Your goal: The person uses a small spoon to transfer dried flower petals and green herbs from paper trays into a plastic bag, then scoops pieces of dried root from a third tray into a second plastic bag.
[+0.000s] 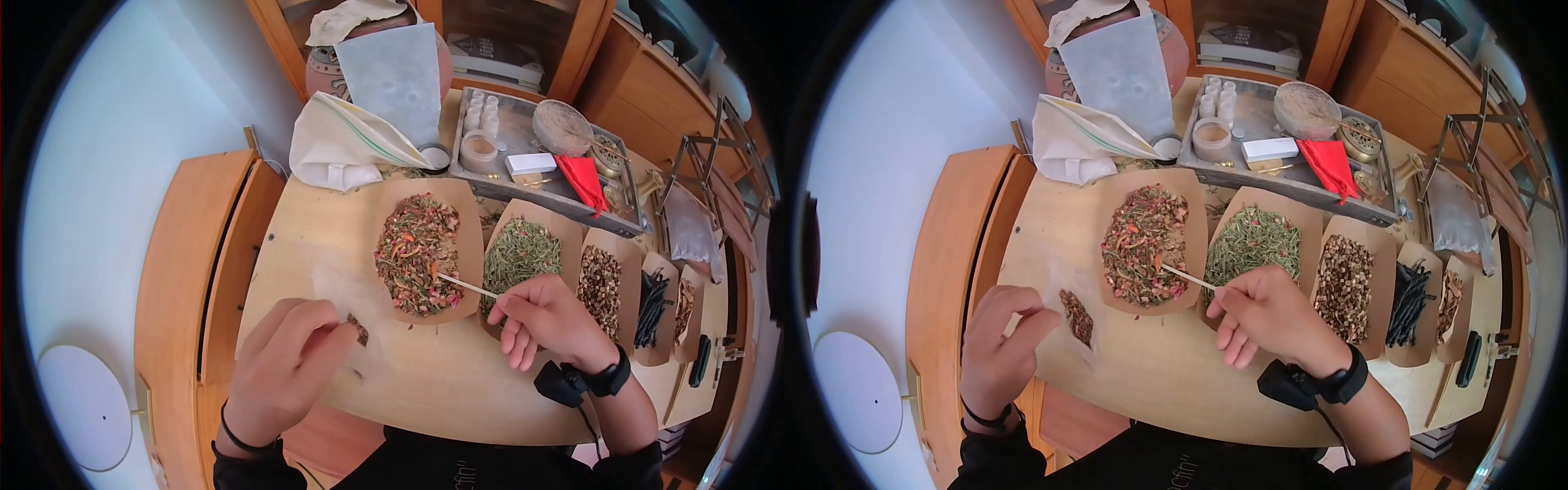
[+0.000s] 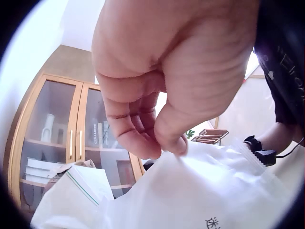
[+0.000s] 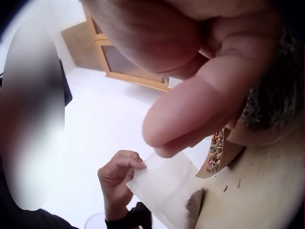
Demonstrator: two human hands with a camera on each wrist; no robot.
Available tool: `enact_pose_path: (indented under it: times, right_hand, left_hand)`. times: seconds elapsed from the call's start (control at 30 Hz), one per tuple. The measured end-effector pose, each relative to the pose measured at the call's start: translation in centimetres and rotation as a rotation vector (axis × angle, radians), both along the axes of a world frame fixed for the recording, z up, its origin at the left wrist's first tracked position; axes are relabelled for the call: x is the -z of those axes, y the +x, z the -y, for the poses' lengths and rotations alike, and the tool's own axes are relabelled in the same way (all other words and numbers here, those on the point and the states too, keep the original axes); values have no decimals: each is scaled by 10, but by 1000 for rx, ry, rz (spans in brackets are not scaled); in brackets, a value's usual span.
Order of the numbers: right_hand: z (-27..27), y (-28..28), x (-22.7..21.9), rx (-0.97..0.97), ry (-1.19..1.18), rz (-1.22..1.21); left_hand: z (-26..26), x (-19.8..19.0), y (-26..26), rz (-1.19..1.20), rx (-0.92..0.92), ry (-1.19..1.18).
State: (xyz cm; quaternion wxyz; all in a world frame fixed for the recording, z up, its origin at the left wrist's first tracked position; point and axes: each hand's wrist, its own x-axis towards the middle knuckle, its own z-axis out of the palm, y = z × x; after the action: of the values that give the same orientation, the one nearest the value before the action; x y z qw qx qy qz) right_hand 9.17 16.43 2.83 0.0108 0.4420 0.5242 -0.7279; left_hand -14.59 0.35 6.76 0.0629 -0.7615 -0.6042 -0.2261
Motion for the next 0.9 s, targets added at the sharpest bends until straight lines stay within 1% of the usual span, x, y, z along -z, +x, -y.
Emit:
enact_pose_path:
  times: [0.03,0.1,0.13,0.2,0.3,0.4,0.53,0.73,0.83,0.87,0.9]
  right_hand:
    - [-2,0,5,-1,1,-1]
    - [-5,1,14,48,-107,-55]
    - [-7,3,16,50,-106,-55]
    - [-10,5,20,64,-194,-82]
    - [-12,11,22,77,-241,-132]
    - [-12,15,21,90,-236,-169]
    - [-9,18,9,87,-222,-153]
    - [8,19,-26,35,-204,-183]
    - [25,7,-44,-59,-17,-57]
    - [31,6,-44,-58,-17,-56]
    - [36,5,-44,-116,160,-69]
  left_hand:
    - [-4,1,0,-1,27,-43]
    - [-12,6,1,27,59,-45]
    - [-14,9,1,56,93,-51]
    - [-17,13,2,67,103,-50]
    - [-19,15,3,88,106,-55]
    - [-18,17,5,113,102,-59]
    - [-18,23,5,149,105,-50]
    - [-17,23,5,140,95,-47]
    - [-16,23,7,136,97,-25]
    - [-16,23,7,136,98,-24]
    - [-17,24,7,145,99,-23]
